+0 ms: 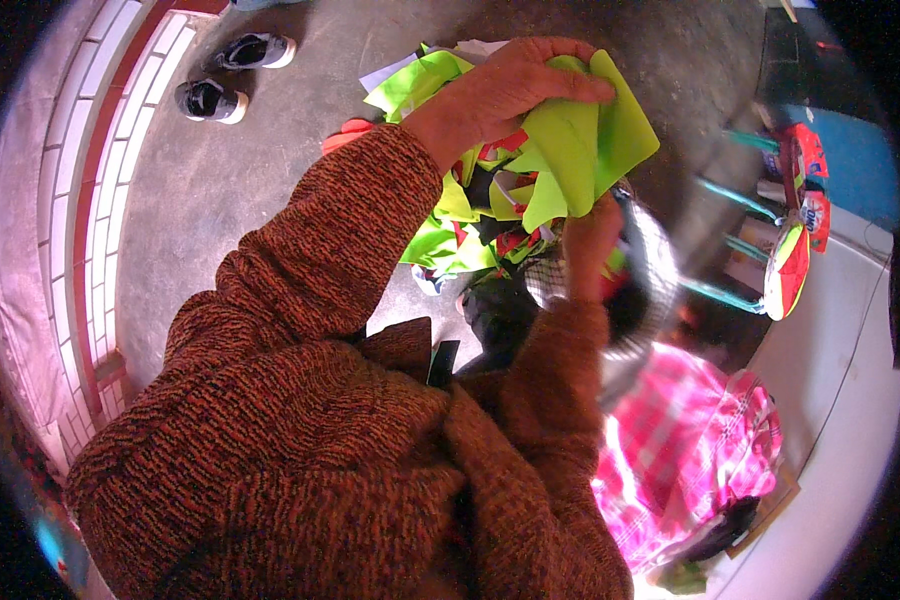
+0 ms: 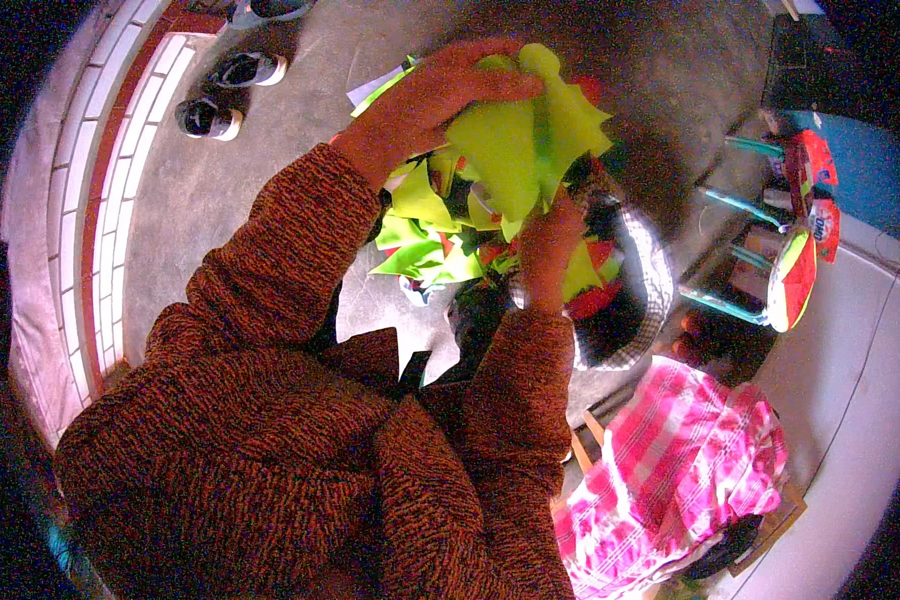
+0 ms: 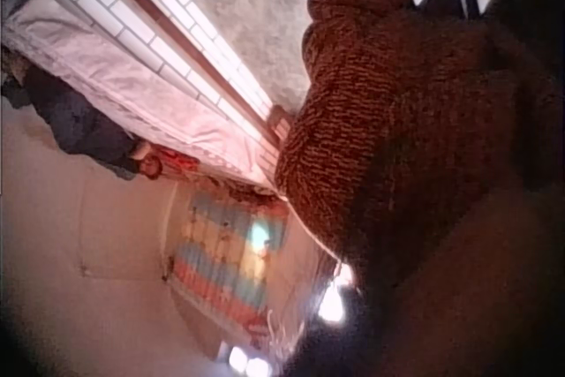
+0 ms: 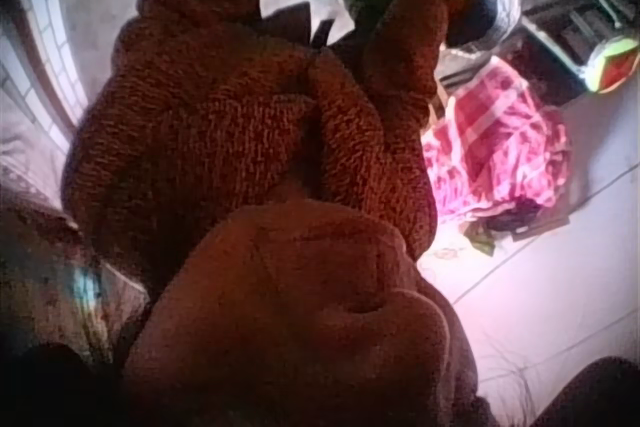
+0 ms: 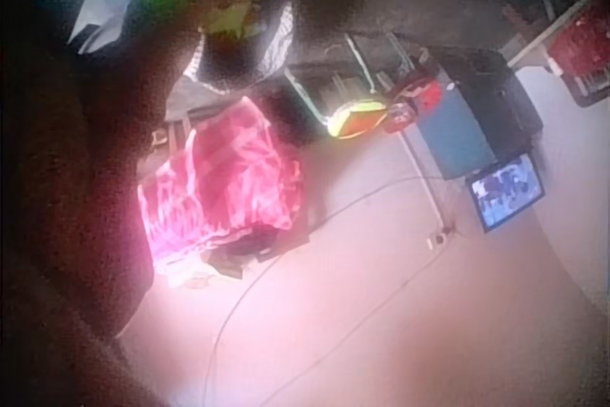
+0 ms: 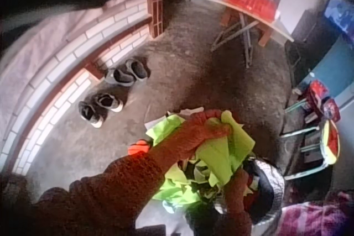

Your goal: The person sits on the floor and folds various pieces of colorful fabric, including neon green, red, and black items. They handle the fabric pieces one by one, folding them into smaller shapes and stacking them in a pile.

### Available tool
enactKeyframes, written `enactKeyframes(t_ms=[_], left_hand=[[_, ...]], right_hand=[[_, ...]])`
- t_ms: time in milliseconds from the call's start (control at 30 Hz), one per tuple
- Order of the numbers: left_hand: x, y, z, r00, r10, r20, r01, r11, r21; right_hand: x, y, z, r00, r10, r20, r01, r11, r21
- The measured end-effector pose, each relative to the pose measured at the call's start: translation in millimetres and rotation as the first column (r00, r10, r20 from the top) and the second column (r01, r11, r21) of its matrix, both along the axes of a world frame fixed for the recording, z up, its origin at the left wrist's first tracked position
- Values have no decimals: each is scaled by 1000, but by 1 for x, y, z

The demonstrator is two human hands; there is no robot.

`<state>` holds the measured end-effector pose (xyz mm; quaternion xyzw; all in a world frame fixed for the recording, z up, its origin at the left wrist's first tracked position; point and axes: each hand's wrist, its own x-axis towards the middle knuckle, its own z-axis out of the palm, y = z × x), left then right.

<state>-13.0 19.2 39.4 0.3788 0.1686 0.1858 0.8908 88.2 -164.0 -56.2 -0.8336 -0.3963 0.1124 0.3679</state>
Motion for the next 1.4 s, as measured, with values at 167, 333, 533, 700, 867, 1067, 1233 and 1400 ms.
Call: enactKeyframes(t_ms=[167, 333, 533, 700, 867, 1067, 1233, 1400], left_hand=[[-4, 5, -6, 946, 177, -272, -8, 852, 523], [0, 14, -31, 892, 430, -140, -219, 683, 697], [3, 17, -24, 884, 421, -204, -335, 873, 355], [15, 17, -35, 838, 510, -194, -413, 826, 384], [15, 19, -41, 818, 563, -120, -448, 753, 482], [5, 19, -25, 865, 465, -192, -396, 865, 308], [14, 14, -29, 878, 455, -148, -401, 868, 293], [6, 15, -18, 875, 448, -183, -376, 868, 326]], right_hand=[[-16, 13, 44, 842, -138, -522, 266, 948, 177], [-8, 9, 64, 874, -291, -389, 369, 919, 142], [-13, 0, 84, 821, -243, -516, 465, 809, 359], [8, -32, 91, 832, -336, 441, 323, 940, 108], [3, -5, 169, 875, -469, -119, 471, 772, 427], [34, -43, 229, 830, -530, 170, 425, 801, 423], [49, -83, 271, 694, -632, 345, 487, 765, 422], [76, -130, 277, 649, -659, 380, 576, 752, 320]])
